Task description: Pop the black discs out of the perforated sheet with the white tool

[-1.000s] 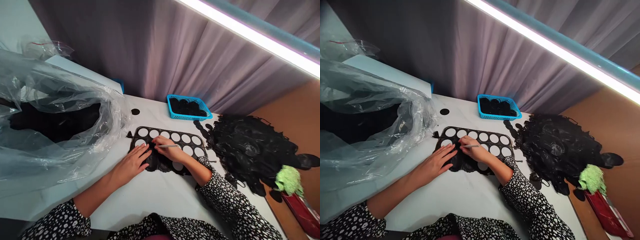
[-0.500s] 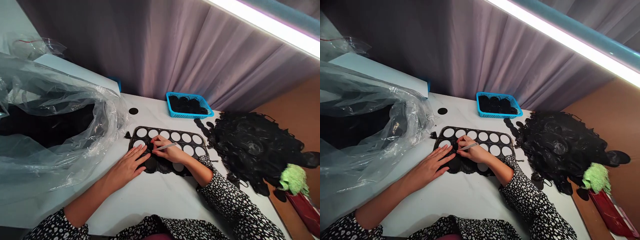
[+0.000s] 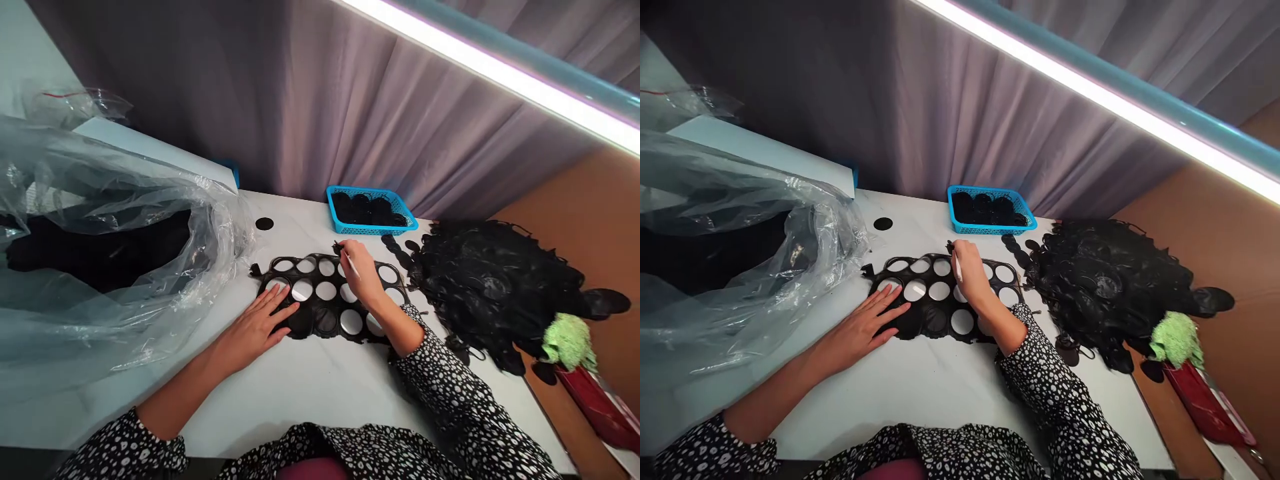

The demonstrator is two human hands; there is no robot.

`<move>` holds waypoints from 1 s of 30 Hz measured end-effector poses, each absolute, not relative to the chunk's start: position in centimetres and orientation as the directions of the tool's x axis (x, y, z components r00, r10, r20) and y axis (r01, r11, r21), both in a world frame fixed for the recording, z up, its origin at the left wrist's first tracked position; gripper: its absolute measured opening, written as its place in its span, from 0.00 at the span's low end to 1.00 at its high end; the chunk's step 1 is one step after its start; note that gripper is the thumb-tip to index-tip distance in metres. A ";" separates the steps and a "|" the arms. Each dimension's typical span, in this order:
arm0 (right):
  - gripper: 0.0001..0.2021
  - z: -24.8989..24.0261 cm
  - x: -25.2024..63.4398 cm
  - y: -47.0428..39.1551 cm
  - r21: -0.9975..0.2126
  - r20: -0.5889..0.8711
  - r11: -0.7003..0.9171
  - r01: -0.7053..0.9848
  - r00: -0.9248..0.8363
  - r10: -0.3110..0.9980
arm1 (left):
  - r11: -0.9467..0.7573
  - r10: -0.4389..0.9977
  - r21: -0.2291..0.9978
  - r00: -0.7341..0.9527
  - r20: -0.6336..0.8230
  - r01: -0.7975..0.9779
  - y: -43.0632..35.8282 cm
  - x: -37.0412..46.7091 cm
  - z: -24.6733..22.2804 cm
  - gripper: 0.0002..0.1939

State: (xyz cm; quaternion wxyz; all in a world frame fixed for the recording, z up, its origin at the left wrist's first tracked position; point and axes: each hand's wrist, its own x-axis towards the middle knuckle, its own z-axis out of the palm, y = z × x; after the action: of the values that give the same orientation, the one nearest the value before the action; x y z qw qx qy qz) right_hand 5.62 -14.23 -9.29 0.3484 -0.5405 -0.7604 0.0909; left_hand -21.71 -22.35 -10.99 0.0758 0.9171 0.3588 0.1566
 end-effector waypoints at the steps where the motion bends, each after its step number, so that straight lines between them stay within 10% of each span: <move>1: 0.08 -8.9 5.6 -14.8 -0.519 0.423 0.421 0.744 -0.205 0.883 | -0.733 0.680 0.243 0.688 0.255 0.635 -22.8 -21.6 -10.7 0.24; 8: 0.08 -8.6 2.5 -21.6 -0.648 0.160 0.589 0.483 -0.669 0.725 | -0.720 0.694 0.186 0.681 0.234 0.669 -27.5 -21.1 -10.7 0.23; 30: 0.06 -8.9 2.6 -21.9 -0.791 0.092 0.492 0.364 -0.724 0.683 | -0.745 0.665 0.232 0.727 0.174 0.626 -27.6 -22.6 -10.9 0.25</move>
State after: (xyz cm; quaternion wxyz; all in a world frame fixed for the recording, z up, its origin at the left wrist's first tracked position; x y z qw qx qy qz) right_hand 2.57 -21.93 -8.87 0.2019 -0.3116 -0.8398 0.3960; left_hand -22.61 -27.62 -10.87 0.0790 0.9258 0.3485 0.1238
